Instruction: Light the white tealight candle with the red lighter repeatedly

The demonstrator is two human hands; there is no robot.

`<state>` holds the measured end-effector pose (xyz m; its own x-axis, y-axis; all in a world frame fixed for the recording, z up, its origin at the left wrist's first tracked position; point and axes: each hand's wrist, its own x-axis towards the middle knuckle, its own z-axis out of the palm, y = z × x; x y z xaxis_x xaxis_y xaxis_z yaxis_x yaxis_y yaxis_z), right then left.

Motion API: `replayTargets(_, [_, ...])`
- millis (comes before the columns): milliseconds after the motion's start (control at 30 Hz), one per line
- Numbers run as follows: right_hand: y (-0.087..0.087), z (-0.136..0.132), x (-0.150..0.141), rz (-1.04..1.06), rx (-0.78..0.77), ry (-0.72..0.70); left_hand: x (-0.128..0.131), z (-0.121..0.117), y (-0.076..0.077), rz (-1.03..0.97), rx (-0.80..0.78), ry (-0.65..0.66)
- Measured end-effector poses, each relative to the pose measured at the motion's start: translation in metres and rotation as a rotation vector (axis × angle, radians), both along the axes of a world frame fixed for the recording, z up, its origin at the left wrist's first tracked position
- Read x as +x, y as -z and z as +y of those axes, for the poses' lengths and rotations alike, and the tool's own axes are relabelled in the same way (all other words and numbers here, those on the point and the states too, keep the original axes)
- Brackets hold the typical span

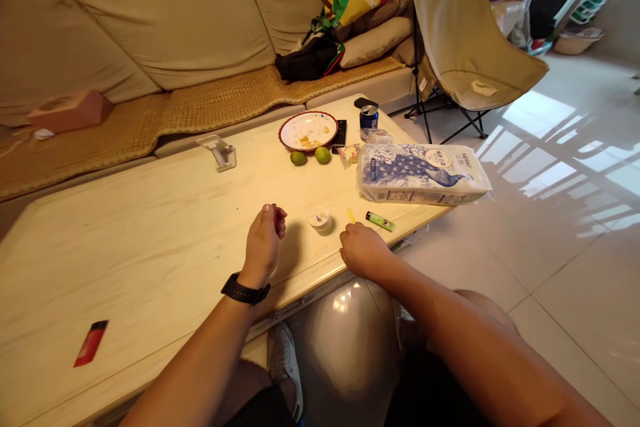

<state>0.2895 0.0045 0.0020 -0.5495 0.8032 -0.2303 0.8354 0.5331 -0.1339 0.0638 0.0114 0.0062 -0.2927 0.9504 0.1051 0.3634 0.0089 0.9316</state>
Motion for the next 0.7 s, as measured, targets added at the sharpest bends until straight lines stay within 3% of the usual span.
replayTargets(367, [0.002,0.0,0.001,0.012,0.012,0.006,0.006,-0.007,-0.007,0.269,0.088,0.099])
replayTargets(700, [0.003,-0.001,0.001,0.022,0.019,0.019,0.016,-0.006,-0.004,0.67,0.151,0.212])
